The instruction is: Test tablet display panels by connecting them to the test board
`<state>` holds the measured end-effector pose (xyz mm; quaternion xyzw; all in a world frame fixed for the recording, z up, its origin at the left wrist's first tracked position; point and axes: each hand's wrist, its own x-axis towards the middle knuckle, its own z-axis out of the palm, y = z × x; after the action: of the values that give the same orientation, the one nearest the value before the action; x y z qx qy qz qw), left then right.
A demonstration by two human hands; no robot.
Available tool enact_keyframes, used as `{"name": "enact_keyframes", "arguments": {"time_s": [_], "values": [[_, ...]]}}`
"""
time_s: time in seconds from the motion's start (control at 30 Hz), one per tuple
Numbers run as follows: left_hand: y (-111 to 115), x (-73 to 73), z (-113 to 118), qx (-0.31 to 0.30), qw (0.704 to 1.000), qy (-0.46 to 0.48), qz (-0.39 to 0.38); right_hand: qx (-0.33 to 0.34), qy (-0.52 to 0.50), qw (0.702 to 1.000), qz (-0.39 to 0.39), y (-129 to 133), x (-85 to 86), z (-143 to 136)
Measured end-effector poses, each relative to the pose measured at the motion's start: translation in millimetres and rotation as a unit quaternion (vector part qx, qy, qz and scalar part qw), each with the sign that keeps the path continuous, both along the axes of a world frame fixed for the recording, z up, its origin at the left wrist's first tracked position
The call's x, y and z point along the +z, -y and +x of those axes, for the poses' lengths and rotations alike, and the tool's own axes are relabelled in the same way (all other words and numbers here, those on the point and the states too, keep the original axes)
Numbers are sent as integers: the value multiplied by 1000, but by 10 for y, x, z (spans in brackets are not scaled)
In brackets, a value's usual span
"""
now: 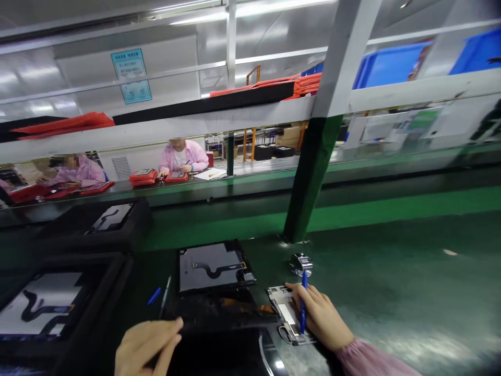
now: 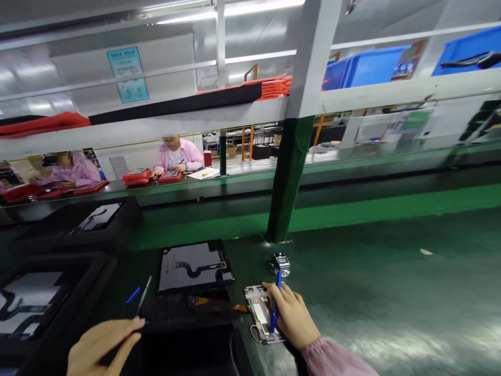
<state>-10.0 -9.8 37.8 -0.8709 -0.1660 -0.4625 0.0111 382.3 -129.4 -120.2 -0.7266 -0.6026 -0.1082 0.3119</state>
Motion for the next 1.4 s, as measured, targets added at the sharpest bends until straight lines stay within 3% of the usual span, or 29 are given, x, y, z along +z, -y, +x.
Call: {"name": "enact_keyframes", "arguments": {"time_s": [0.1, 0.2, 0.4, 0.47, 0.57, 0.63, 0.7, 0.8, 0.93, 1.03, 1.17, 1.4], "values": [[-166, 8, 114, 26, 995, 61, -74, -3, -1, 1000, 12, -23, -59, -21], [-262, -101, 209, 55, 981, 114, -150, -12, 7, 1000, 25, -37, -71, -37], [-328, -319, 339, 93, 939, 194, -268, -4, -60, 998, 16, -59, 156, -85], [-344, -368, 372, 92, 922, 207, -314, -14, -132, 990, 46, -88, 283, -237], [-382, -452, 404, 90, 900, 208, -372, -36, -223, 957, 181, -177, 447, -632], [-414, -539, 405, 80, 886, 206, -407, 28, -218, 935, 279, -263, 519, -912], [-442, -658, 391, 77, 872, 204, -439, 85, -191, 921, 329, -358, 567, -1121], [-471, -860, 356, 101, 843, 208, -486, 81, -171, 926, 327, -470, 611, -1244], [-489, -1036, 324, 101, 803, 215, -546, 75, -125, 944, 297, -503, 623, -1166], [-490, -1047, 327, 90, 797, 213, -557, 97, -73, 959, 255, -460, 611, -1068], [-483, -977, 346, 43, 817, 218, -532, 115, -30, 972, 201, -409, 584, -987], [-458, -863, 362, 25, 828, 225, -512, 111, -67, 965, 229, -396, 509, -978]]}}
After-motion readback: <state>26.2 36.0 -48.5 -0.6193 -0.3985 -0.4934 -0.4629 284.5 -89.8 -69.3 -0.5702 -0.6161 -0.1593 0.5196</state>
